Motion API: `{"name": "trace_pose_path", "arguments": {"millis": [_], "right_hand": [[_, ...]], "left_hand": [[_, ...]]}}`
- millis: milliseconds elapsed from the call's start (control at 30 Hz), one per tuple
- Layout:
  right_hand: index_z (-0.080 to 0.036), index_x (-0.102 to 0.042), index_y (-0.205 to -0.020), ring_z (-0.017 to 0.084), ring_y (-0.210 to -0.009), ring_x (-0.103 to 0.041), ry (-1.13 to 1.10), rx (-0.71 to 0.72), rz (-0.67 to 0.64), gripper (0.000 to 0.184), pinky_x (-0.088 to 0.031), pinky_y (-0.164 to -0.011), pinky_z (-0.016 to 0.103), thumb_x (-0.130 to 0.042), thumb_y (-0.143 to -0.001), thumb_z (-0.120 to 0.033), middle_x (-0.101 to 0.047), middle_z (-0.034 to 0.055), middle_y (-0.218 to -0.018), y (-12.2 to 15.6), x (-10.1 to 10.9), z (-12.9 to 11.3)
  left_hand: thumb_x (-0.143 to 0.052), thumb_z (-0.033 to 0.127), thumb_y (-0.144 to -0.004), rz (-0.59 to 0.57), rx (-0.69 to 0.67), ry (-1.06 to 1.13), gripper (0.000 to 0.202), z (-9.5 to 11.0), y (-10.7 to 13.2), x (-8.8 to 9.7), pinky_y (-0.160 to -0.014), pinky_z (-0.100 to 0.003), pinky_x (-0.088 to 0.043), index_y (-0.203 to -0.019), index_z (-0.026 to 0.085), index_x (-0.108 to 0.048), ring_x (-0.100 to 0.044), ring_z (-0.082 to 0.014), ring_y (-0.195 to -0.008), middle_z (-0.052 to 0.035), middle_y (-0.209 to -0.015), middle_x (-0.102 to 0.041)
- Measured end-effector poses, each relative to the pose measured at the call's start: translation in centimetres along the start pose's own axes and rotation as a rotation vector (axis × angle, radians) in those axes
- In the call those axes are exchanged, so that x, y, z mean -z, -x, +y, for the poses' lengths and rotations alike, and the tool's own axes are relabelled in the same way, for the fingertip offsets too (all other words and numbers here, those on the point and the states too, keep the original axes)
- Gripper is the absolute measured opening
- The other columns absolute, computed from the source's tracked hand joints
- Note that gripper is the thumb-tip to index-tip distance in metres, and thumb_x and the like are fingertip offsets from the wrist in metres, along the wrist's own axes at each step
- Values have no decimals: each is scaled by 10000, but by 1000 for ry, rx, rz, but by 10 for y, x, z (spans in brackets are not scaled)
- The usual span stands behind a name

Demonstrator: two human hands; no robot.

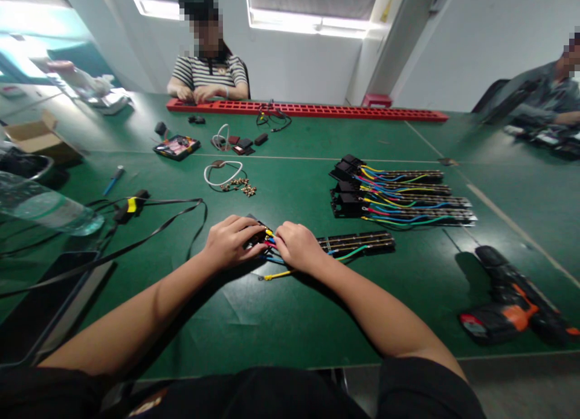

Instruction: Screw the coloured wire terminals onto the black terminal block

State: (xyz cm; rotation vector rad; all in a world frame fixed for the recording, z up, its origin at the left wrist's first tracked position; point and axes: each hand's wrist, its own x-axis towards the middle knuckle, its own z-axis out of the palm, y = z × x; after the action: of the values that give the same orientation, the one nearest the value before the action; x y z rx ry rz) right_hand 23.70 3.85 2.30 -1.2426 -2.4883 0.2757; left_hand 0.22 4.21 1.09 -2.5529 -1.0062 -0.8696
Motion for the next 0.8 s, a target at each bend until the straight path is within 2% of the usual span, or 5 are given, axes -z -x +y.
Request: {"name": "trace_pose_path", "arguments": {"millis": [433, 800], "right_hand": [[-144, -651, -912, 167, -819, -561, -75, 3, 40, 179, -411, -773, 290, -521, -1007, -223, -648, 75, -904, 3, 0, 1], [-149, -658, -881, 161, -793, -565, -70, -8, 12, 158, -406, -750, 280, -552, -977, -214, -659, 70, -879, 1, 2, 0]], "left_hand": [[-668, 503, -942, -12, 7, 11, 348, 1, -2, 1, -756, -343, -518, -1137, 221, -731, -645, -208, -872, -56, -1075, -755], [-658, 511, -953, -24, -21, 16, 362, -1, -4, 0, -739, -340, -511, -1142, 210, -728, -629, -210, -854, -58, -1077, -753]]}}
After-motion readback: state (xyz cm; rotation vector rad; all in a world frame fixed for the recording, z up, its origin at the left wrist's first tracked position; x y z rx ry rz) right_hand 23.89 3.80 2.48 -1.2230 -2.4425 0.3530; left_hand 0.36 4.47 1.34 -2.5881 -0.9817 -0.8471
